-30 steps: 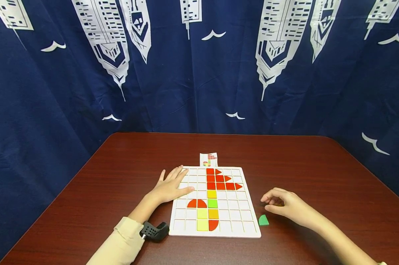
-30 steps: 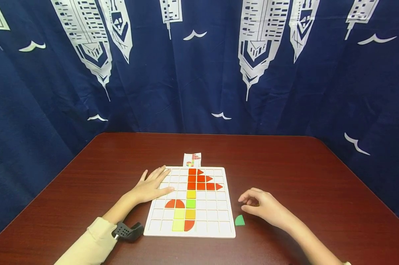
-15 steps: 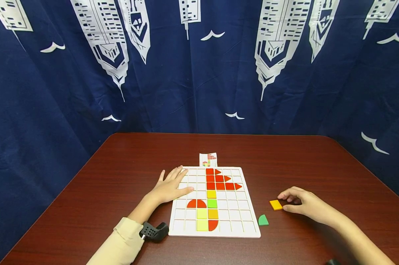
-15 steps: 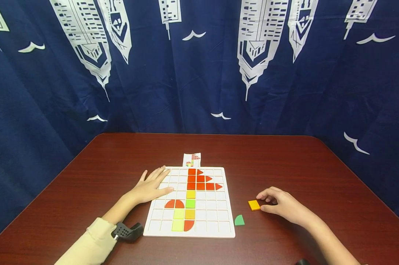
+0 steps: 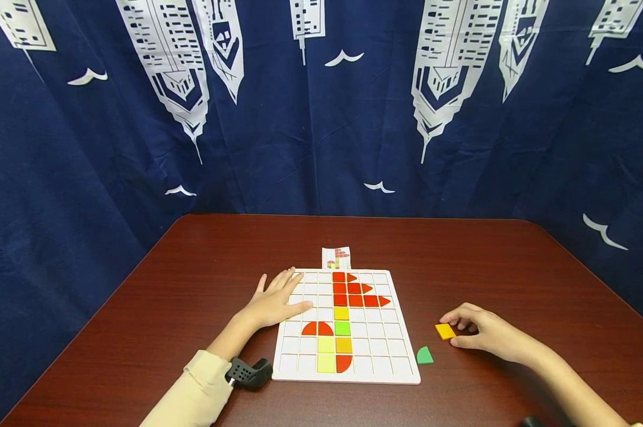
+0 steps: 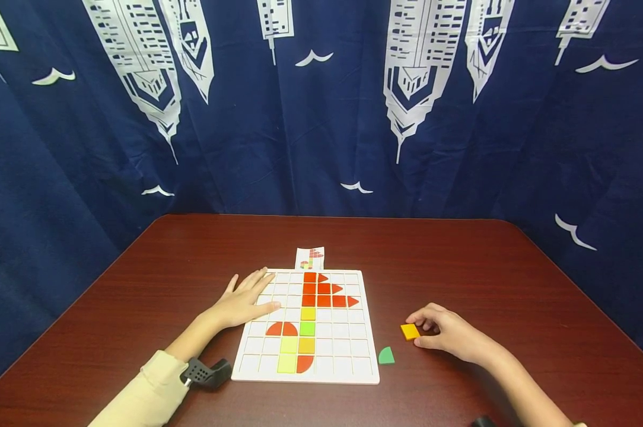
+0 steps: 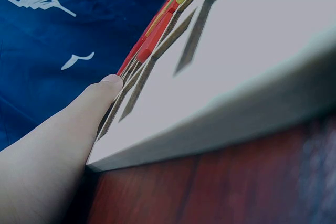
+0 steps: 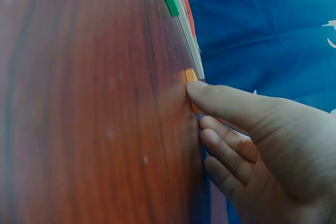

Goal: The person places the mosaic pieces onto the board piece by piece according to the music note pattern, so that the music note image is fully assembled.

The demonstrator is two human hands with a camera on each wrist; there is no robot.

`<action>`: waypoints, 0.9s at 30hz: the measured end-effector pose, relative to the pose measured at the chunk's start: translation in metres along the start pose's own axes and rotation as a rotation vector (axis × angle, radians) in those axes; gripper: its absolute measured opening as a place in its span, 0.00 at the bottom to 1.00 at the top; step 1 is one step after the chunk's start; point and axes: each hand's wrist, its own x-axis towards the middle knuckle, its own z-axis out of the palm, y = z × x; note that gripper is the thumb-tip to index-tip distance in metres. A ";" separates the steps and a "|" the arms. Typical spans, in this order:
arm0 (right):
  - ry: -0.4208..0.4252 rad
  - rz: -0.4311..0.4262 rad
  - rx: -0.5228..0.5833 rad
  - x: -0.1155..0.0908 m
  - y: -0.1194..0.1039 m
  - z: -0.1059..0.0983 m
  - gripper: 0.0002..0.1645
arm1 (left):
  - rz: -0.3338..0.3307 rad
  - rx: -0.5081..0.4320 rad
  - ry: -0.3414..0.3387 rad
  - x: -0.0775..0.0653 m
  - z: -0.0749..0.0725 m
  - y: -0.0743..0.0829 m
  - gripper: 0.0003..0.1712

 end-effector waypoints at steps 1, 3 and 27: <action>0.002 -0.006 -0.001 0.001 0.000 0.001 0.17 | -0.001 -0.001 0.000 0.000 0.000 0.000 0.46; 0.000 -0.015 0.000 0.001 0.000 0.001 0.16 | -0.001 0.000 0.000 0.000 0.000 0.000 0.46; -0.039 0.092 0.144 0.004 -0.007 -0.004 0.12 | 0.001 -0.005 0.002 0.000 0.001 0.000 0.47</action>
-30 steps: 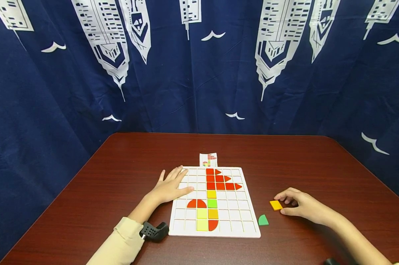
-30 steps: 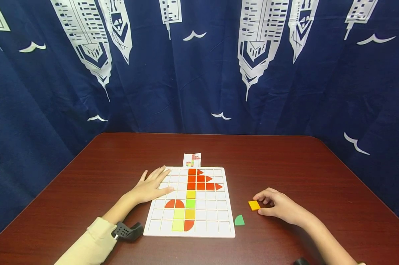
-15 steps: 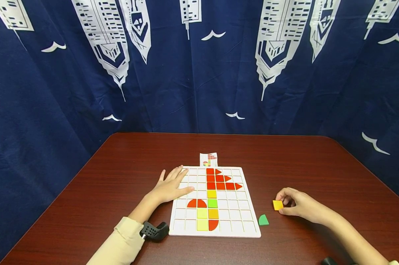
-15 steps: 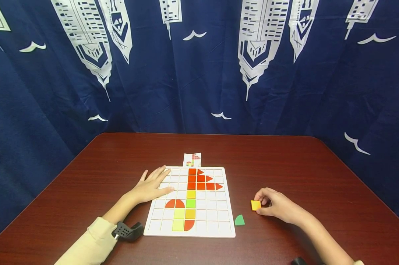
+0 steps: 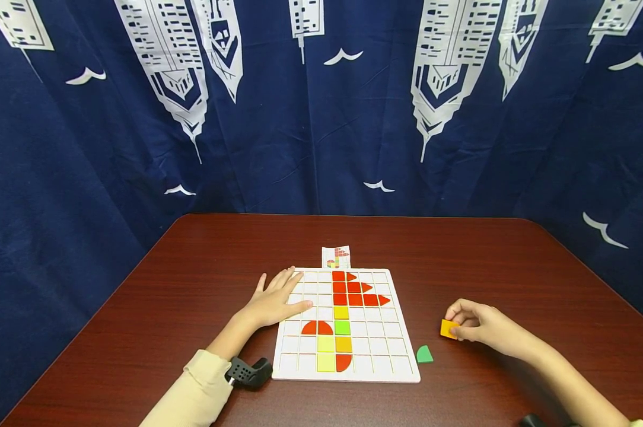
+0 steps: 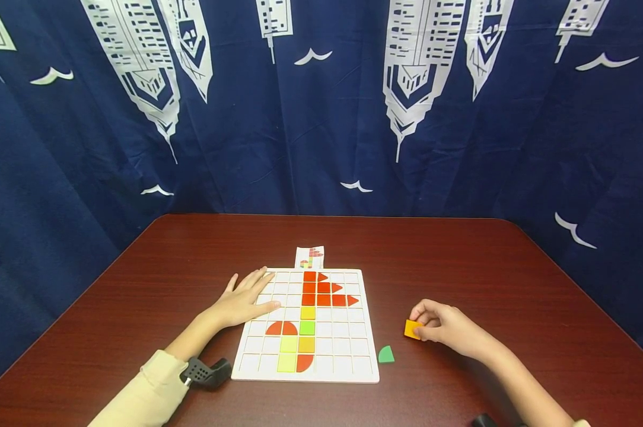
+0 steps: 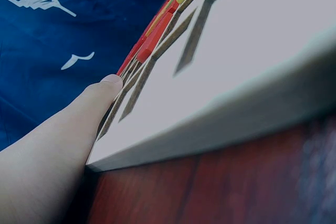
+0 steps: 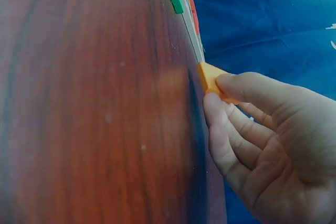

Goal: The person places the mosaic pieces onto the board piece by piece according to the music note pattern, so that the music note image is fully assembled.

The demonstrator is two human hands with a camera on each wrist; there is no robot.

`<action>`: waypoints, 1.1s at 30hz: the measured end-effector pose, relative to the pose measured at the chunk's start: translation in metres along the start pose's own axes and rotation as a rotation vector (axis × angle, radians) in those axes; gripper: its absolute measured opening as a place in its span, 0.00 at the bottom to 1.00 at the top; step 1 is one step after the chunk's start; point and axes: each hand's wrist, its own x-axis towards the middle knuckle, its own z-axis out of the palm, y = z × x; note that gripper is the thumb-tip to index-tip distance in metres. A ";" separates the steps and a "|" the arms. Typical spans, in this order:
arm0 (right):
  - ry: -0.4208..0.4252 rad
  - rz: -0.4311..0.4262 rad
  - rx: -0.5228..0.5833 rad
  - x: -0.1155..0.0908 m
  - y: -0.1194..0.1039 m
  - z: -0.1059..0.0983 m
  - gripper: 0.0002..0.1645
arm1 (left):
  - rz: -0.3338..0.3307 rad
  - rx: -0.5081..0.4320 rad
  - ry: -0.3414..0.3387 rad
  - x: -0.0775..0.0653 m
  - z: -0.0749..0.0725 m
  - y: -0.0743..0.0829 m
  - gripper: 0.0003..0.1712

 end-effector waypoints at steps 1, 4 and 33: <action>-0.002 0.004 0.017 0.000 0.000 0.000 0.12 | 0.000 0.002 0.001 0.000 0.000 0.000 0.47; -0.015 -0.011 0.050 0.002 -0.001 0.000 0.13 | 0.000 0.006 0.006 0.001 0.000 0.000 0.46; -0.199 -0.132 0.094 0.080 -0.084 0.068 0.10 | -0.001 -0.001 0.001 -0.001 -0.001 0.001 0.46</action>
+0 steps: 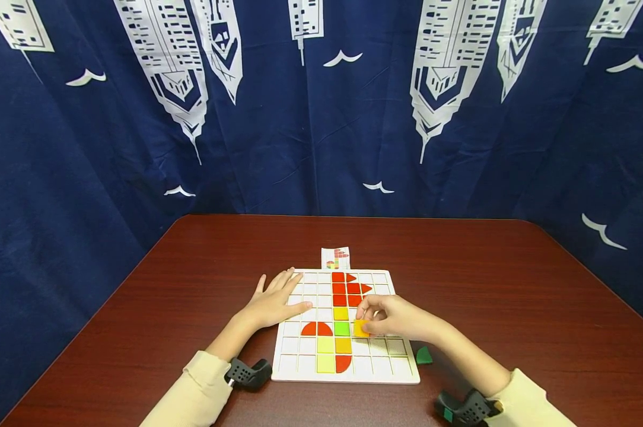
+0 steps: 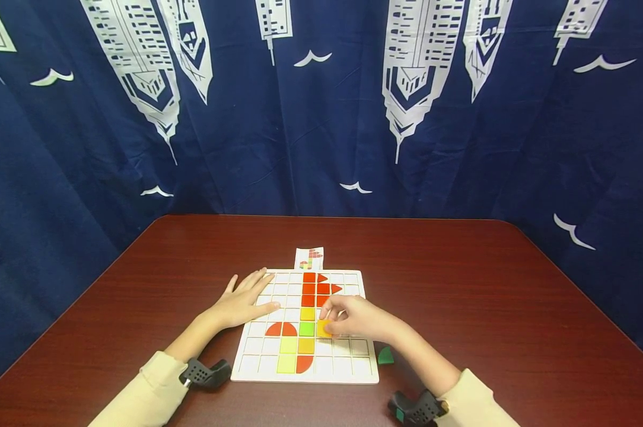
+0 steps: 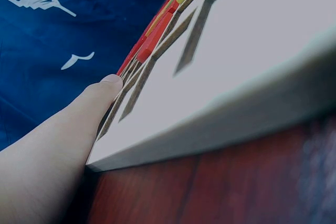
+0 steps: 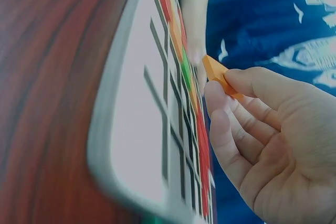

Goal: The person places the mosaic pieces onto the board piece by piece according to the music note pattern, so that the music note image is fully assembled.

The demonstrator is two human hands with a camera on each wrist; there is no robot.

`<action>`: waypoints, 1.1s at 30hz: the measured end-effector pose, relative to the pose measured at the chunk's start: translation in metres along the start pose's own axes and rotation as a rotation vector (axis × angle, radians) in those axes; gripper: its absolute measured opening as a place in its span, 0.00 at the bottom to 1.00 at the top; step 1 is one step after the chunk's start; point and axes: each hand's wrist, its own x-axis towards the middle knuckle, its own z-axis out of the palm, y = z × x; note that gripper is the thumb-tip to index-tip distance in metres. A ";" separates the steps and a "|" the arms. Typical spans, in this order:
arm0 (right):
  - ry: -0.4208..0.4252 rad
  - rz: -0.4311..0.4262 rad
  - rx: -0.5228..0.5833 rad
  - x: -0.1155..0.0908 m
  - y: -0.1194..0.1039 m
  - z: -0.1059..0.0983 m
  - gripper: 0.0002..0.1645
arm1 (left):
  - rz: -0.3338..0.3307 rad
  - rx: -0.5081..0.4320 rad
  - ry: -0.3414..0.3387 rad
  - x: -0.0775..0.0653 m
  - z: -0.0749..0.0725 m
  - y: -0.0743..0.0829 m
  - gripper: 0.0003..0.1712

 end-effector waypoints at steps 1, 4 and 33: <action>-0.009 -0.004 0.006 0.003 -0.002 0.004 0.10 | -0.001 0.001 0.001 0.000 0.000 0.000 0.46; -0.041 -0.006 0.037 0.012 -0.009 0.013 0.10 | -0.003 0.008 0.004 0.001 0.001 -0.001 0.46; -0.001 -0.043 -0.079 0.054 -0.040 0.066 0.04 | 0.007 0.026 0.007 0.001 0.001 -0.001 0.45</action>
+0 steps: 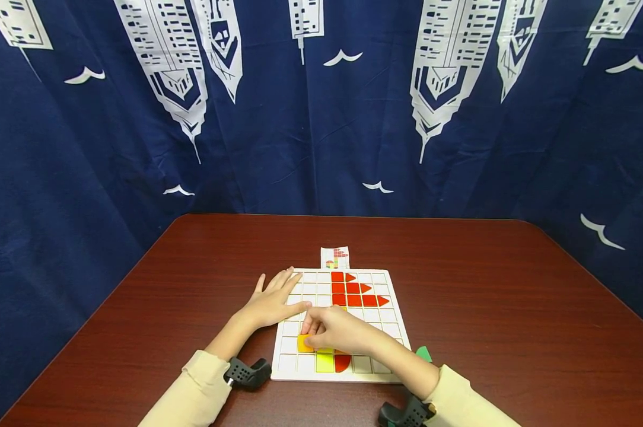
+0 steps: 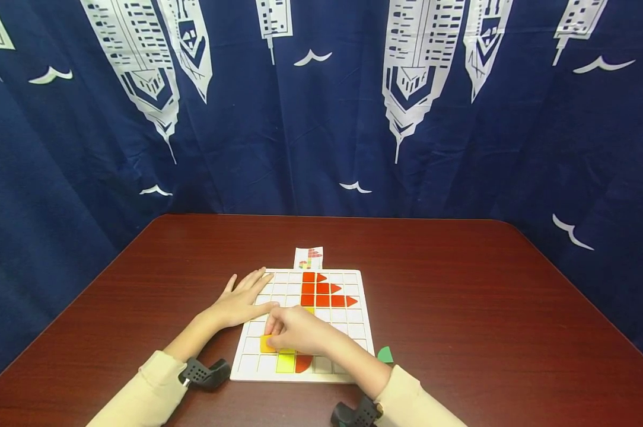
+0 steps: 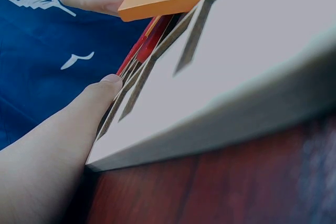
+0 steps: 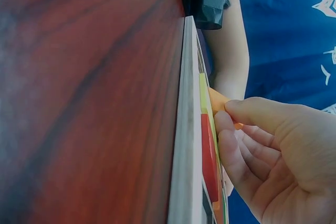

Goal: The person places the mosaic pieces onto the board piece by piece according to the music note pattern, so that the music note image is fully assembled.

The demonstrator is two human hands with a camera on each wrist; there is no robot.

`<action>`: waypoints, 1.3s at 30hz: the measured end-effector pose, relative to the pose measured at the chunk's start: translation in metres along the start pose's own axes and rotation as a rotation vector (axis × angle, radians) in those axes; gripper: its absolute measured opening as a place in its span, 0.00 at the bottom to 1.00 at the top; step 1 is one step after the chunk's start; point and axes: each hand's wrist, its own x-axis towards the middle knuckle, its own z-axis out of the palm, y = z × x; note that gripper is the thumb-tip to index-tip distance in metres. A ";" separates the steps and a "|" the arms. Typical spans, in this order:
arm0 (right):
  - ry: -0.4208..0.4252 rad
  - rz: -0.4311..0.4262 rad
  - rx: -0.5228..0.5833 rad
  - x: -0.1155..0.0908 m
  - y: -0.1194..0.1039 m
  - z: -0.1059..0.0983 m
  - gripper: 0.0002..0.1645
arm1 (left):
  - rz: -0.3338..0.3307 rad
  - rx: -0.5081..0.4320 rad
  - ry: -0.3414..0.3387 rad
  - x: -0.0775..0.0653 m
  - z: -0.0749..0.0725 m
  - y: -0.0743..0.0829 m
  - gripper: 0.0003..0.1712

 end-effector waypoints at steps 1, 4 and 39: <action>0.000 -0.001 -0.006 0.000 0.000 0.000 0.04 | 0.002 -0.002 0.001 0.000 0.000 0.000 0.45; 0.003 -0.006 -0.022 0.001 -0.002 -0.001 0.04 | 0.010 -0.017 0.009 0.000 0.000 0.000 0.45; 0.004 -0.058 -0.019 -0.020 0.005 -0.028 0.05 | -0.015 -0.004 -0.002 0.002 0.001 0.000 0.46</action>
